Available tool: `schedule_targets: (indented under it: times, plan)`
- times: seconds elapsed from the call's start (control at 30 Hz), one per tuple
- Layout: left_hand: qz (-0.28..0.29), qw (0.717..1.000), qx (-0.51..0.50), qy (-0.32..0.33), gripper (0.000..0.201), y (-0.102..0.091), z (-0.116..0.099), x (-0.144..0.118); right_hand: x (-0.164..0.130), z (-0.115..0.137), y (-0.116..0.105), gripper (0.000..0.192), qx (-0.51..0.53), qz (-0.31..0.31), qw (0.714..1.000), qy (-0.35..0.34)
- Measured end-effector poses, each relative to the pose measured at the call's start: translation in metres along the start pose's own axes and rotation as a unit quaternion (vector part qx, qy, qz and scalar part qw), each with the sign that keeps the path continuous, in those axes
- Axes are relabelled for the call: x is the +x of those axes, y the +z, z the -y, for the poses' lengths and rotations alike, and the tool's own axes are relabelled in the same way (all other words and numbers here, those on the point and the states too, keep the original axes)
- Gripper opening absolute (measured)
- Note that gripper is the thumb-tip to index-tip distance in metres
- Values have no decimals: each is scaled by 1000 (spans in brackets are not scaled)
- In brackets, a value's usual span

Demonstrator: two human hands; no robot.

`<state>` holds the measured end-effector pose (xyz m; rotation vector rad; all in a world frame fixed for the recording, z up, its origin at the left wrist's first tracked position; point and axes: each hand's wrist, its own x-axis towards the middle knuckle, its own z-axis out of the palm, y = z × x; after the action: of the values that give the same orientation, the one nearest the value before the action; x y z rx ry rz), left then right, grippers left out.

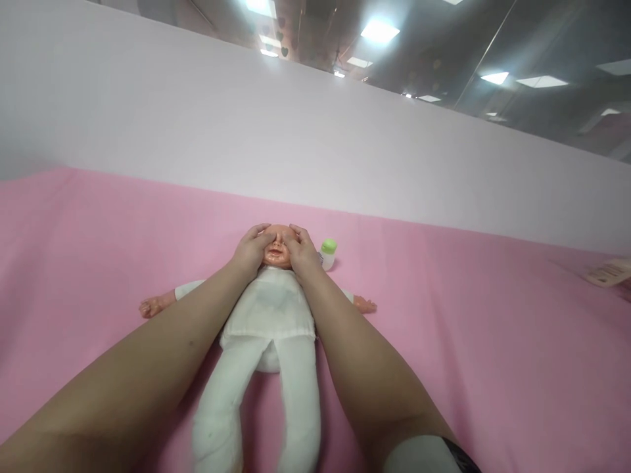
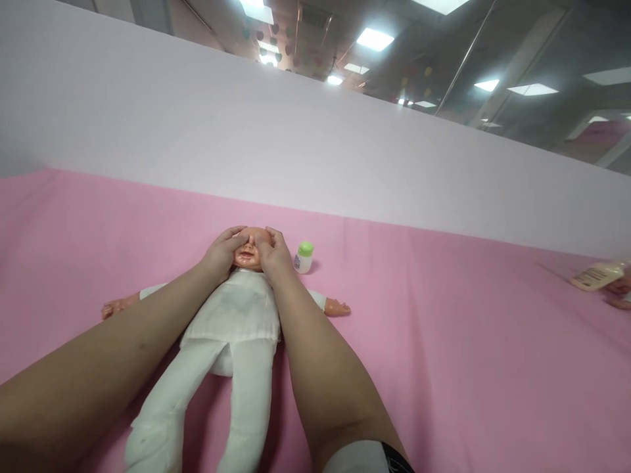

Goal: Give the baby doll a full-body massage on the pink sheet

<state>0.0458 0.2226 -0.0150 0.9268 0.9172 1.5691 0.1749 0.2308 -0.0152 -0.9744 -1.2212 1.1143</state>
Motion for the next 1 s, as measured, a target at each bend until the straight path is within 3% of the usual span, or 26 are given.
schedule_targets:
  times: [0.37, 0.7, 1.0]
  plan:
    - [-15, 999, -40, -13, 45, -4, 5, 0, -1, -10, -13, 62, 127, 56, 990, 11]
    - [7, 1000, 23, -19, 69, -3, 2, -2, -4, 1, -13, 67, 4, 55, 998, 4]
    - [-26, 997, 68, -33, 52, -3, 4, 2, 8, -10, -13, 55, 15, 7, 1000, 18]
